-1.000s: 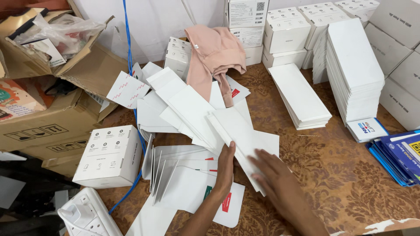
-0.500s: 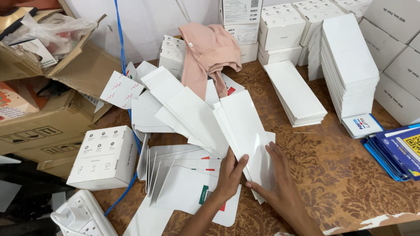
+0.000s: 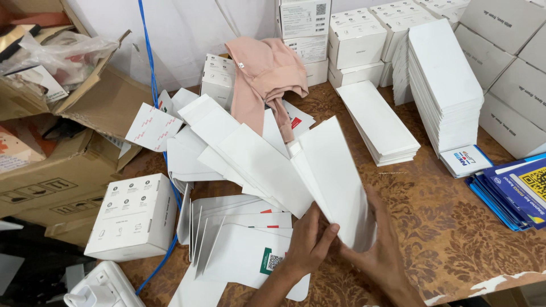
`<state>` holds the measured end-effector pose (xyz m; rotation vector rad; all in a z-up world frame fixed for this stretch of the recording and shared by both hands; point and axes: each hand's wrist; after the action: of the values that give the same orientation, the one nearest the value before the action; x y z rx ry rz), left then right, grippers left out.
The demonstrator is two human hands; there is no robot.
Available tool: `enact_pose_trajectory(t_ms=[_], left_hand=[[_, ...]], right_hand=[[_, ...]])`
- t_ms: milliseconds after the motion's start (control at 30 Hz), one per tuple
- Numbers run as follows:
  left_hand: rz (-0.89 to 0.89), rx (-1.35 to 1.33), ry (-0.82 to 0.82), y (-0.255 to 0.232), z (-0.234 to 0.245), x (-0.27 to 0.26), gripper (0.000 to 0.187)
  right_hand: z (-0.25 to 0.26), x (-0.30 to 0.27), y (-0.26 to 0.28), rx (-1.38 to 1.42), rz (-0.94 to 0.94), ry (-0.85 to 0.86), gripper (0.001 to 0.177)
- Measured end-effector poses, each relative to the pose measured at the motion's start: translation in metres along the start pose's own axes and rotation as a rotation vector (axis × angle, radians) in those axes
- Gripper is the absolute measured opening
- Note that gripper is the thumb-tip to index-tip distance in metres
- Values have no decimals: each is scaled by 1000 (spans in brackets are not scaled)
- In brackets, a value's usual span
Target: The person sorts through a pile of paper slips and cardboard pieces on a desk, picking them up individually and moving them into a stack.
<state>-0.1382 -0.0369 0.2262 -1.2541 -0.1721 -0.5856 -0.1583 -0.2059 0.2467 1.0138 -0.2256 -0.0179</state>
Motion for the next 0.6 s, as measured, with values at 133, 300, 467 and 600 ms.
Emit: enact_pose_trajectory(t_ms=[133,300,467,600], left_hand=[[-44,-160,-96,-4,5,8,57],[88,-254,-93,-1,5,13,58],[100,-257,-80,3,3,13,57],[98,-272,-80,6,3,13,55]], right_hand=[[13,8,-13,153,238,-173,136],[27,16,-22,31,246,-296,136],[23,22,-31,-60,10,-128,139],[21,19,-36,-149,-82,-52,130]])
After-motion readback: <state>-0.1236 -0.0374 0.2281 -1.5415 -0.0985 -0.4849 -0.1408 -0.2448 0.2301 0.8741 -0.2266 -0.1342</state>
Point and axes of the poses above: each hand's wrist, its own x-axis towards the middle knuckle, its own z-axis out of the back of the hand, y = z × x, and after that the axes turned 7 degrees about -z, right-handed
